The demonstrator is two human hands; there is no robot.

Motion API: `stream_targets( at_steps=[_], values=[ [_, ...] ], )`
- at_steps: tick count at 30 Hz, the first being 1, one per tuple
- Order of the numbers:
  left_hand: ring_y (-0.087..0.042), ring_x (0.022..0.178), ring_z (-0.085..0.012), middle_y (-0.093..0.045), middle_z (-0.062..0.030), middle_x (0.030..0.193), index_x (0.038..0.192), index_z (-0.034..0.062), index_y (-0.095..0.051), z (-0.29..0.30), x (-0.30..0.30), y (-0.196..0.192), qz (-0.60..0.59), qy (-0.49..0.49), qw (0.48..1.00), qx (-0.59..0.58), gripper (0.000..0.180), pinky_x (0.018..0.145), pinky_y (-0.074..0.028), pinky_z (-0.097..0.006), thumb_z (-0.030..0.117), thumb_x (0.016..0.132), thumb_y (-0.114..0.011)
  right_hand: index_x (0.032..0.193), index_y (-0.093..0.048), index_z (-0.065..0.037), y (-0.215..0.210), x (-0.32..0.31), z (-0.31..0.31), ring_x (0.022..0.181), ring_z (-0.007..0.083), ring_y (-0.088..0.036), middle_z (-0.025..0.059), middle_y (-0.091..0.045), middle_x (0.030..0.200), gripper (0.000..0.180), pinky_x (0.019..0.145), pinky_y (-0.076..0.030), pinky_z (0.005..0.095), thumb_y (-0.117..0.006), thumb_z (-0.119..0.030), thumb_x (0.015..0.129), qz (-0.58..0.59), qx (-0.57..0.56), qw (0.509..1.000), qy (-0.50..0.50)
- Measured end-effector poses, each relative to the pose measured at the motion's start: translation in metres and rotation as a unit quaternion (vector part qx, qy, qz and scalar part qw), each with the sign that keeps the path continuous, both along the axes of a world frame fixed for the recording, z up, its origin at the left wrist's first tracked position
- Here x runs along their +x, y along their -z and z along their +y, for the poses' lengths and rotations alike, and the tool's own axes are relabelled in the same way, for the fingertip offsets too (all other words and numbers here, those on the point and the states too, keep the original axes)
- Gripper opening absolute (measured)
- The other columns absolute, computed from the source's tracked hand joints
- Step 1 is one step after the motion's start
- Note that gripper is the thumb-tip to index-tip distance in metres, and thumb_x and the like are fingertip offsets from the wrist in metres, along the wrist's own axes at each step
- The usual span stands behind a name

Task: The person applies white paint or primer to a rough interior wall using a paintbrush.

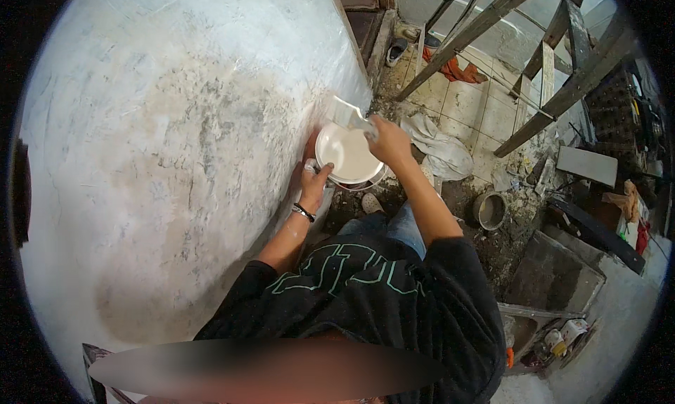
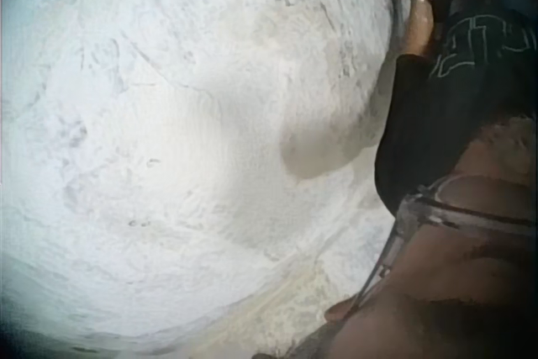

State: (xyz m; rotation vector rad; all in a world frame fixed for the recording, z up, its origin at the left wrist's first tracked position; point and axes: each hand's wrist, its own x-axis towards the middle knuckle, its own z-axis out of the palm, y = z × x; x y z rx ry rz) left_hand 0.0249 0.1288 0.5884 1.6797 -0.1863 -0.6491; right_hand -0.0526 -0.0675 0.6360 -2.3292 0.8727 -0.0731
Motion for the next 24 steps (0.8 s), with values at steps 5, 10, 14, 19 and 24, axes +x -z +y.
stream_targets(
  at_steps=[5,10,14,19,24],
  values=[
    [-0.053,0.070,-0.0099,-0.057,-0.0061,0.085,0.090,0.0015,-0.049,0.028,-0.013,0.012,0.139,0.013,0.990,0.022,0.022,0.055,-0.044,-0.024,0.012,0.077,-0.063,0.111,-0.055,-0.009,0.002,0.042,-0.007,0.094,0.0349,-0.057,0.0168,-0.060,0.103,0.040,0.079,-0.046,0.0431,-0.060,-0.023,0.074,-0.083,-0.017,0.994,-0.072],
    [-0.054,0.060,-0.0079,-0.058,-0.0031,0.078,0.095,0.0019,-0.051,0.063,-0.025,0.020,0.101,0.024,0.994,0.021,0.023,0.045,-0.043,-0.021,0.012,0.078,-0.063,0.106,-0.056,-0.011,0.012,0.047,-0.007,0.089,0.0331,-0.060,0.0150,-0.061,0.098,0.034,0.074,-0.048,0.0432,-0.059,-0.019,0.074,0.032,0.016,0.999,-0.034],
    [-0.056,0.066,-0.0094,-0.060,-0.0051,0.081,0.095,0.0005,-0.052,0.080,-0.032,0.030,0.070,0.005,0.997,-0.017,0.023,0.055,-0.045,-0.023,0.011,0.078,-0.064,0.109,-0.057,-0.011,0.005,0.068,-0.002,0.090,0.0342,-0.059,0.0175,-0.061,0.098,0.038,0.077,-0.047,0.0431,-0.061,-0.022,0.073,0.011,0.028,1.000,-0.008],
    [-0.055,0.074,-0.0113,-0.059,-0.0070,0.087,0.092,0.0003,-0.050,0.098,-0.031,0.029,0.086,-0.013,0.995,0.044,0.021,0.063,-0.045,-0.025,0.009,0.078,-0.063,0.097,-0.059,-0.011,-0.075,0.070,-0.019,0.078,0.0345,-0.060,0.0162,-0.063,0.082,0.023,0.068,-0.047,0.0429,-0.060,-0.022,0.076,-0.095,0.037,0.995,-0.007],
    [-0.053,0.059,-0.0082,-0.058,-0.0045,0.076,0.086,0.0029,-0.047,0.096,-0.031,0.014,0.056,-0.023,0.997,0.045,0.019,0.045,-0.043,-0.022,0.010,0.077,-0.063,0.099,-0.062,-0.003,-0.177,0.047,-0.036,0.073,0.0245,-0.062,0.0157,-0.064,0.081,0.027,0.068,-0.047,0.0344,-0.062,-0.020,0.078,-0.190,0.068,0.977,-0.072]
  ],
)
